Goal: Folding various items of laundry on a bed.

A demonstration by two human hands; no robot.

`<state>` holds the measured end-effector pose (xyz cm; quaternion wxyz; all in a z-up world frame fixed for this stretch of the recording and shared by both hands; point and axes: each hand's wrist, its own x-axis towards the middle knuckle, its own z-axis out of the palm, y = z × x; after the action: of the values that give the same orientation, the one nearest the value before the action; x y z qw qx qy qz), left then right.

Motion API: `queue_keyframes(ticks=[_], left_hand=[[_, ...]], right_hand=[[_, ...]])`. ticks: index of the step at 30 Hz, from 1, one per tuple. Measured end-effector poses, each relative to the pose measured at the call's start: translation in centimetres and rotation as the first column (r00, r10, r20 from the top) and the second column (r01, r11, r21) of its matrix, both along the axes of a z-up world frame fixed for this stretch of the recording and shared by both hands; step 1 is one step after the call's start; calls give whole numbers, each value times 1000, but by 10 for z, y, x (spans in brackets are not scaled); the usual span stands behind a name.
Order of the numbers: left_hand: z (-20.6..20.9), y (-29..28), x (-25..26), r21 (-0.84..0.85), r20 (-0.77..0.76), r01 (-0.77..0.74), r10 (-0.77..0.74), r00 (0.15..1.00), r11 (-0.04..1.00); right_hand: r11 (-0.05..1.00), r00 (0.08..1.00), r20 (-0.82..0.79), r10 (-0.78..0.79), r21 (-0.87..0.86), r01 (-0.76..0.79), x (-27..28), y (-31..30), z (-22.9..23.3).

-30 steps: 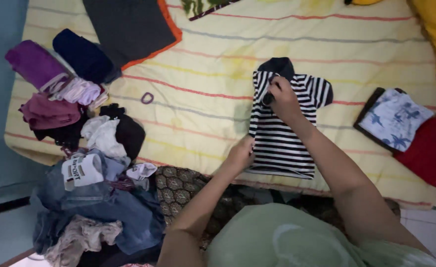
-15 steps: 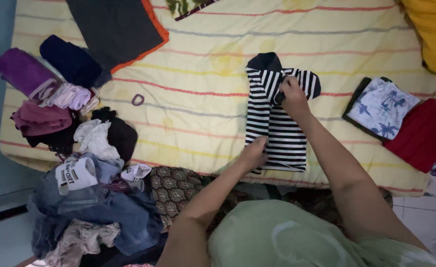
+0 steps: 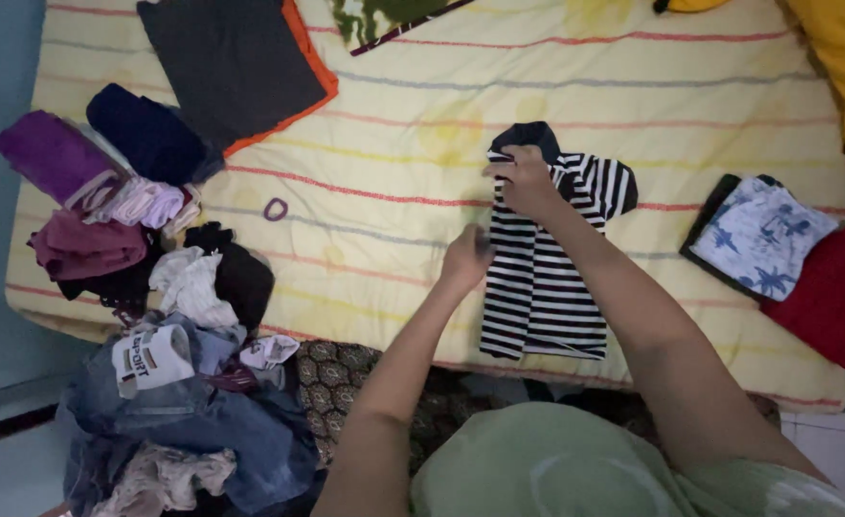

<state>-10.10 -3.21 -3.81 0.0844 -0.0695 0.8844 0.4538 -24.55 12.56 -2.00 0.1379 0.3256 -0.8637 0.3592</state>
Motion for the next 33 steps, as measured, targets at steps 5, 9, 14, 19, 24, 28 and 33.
queue_keyframes(ticks=[5,9,14,19,24,28,33], left_hand=[[8,0,-16,165,-1,29,-29,1000,986],[-16,-4,-21,38,-34,149,-148,988,988],[-62,-4,-9,51,-178,73,-63,982,996],[7,1,-1,-3,-28,22,-22,999,1000],[4,-2,22,-86,236,213,-188,953,973],[-12,3,44,-197,85,274,-262,961,941],[5,2,74,-244,228,254,-199,953,936]], right_hand=[[984,975,205,-84,172,49,-30,-11,-27],[998,952,299,-69,18,67,-55,0,-55],[984,873,477,-102,-83,160,-64,16,-70],[983,931,359,-68,-136,124,-23,14,-18],[934,990,142,-15,355,-37,62,8,64],[896,948,316,-32,429,-112,133,16,51],[885,990,46,-130,456,95,188,30,34]])
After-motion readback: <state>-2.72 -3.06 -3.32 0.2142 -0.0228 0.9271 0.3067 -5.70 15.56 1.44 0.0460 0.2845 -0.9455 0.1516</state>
